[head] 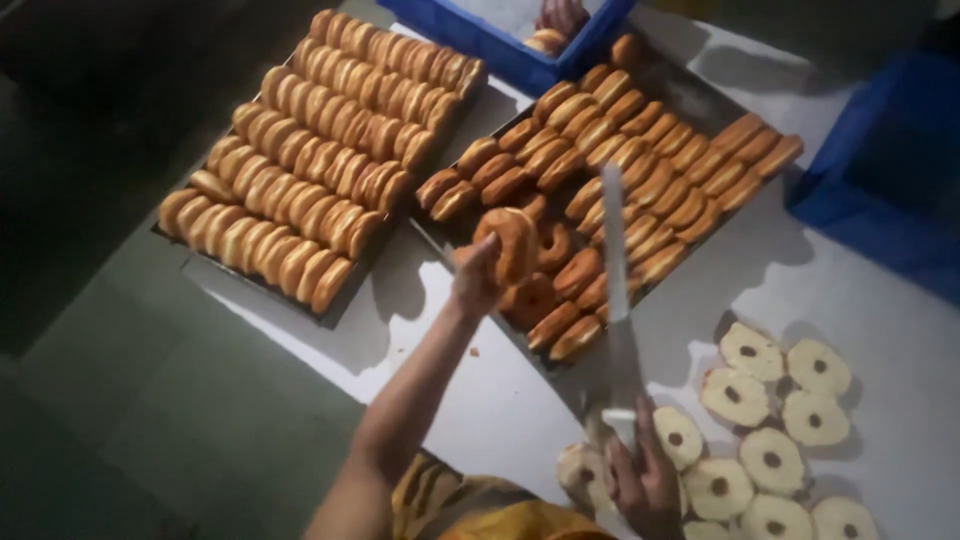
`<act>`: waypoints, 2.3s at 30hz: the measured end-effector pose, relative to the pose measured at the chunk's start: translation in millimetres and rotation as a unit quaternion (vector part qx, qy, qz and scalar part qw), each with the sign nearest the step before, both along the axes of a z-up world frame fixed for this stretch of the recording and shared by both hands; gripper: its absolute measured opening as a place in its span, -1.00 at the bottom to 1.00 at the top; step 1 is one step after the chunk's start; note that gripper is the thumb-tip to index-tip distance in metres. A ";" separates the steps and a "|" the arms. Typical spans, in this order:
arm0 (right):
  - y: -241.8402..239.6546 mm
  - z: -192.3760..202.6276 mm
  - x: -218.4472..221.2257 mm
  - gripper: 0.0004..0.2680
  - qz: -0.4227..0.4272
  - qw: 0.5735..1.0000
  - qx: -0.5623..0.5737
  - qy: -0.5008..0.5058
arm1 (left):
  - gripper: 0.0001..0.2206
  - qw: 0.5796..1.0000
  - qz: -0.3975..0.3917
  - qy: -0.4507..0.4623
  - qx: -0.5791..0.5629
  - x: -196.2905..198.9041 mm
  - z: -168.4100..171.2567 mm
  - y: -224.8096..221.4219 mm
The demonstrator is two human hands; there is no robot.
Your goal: The person repeatedly picks up donuts from a tray, slices them in half with a knife, and places the halves on the table. Another person is visible in the background moving donuts into a blue crate.
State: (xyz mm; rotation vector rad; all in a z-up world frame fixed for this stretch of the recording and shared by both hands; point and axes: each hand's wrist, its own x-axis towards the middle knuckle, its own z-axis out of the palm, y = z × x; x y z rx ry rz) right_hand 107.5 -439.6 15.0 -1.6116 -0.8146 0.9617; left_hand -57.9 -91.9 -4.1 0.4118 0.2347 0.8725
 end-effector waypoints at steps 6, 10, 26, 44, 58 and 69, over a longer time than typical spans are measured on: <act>49.0 76.0 -50.6 -0.50 0.075 0.994 0.082 -0.019 | -0.52 0.986 -0.048 -0.160 -0.012 6.0 31.3 -98.9; 47.4 104.3 -78.4 -0.51 0.084 0.993 0.087 -0.002 | -0.53 0.976 -0.089 -0.194 -0.044 3.3 -7.7 -126.4; -29.6 52.8 -80.5 -0.59 0.104 0.953 0.130 -0.253 | -0.55 0.990 0.062 -0.082 0.098 -25.7 68.9 -120.0; -30.5 -5.1 -65.1 -0.72 0.123 0.974 0.082 -0.171 | -0.50 0.995 -0.007 0.083 0.060 -2.7 17.1 -178.7; -70.6 -109.4 -7.4 -0.70 -0.063 0.982 0.058 0.166 | -0.43 0.933 -0.257 -0.006 -0.251 112.1 -92.2 -183.1; -73.0 -125.1 36.2 -0.50 -0.188 0.971 0.032 0.145 | -0.53 0.858 -0.162 0.444 0.199 191.8 -136.5 -148.8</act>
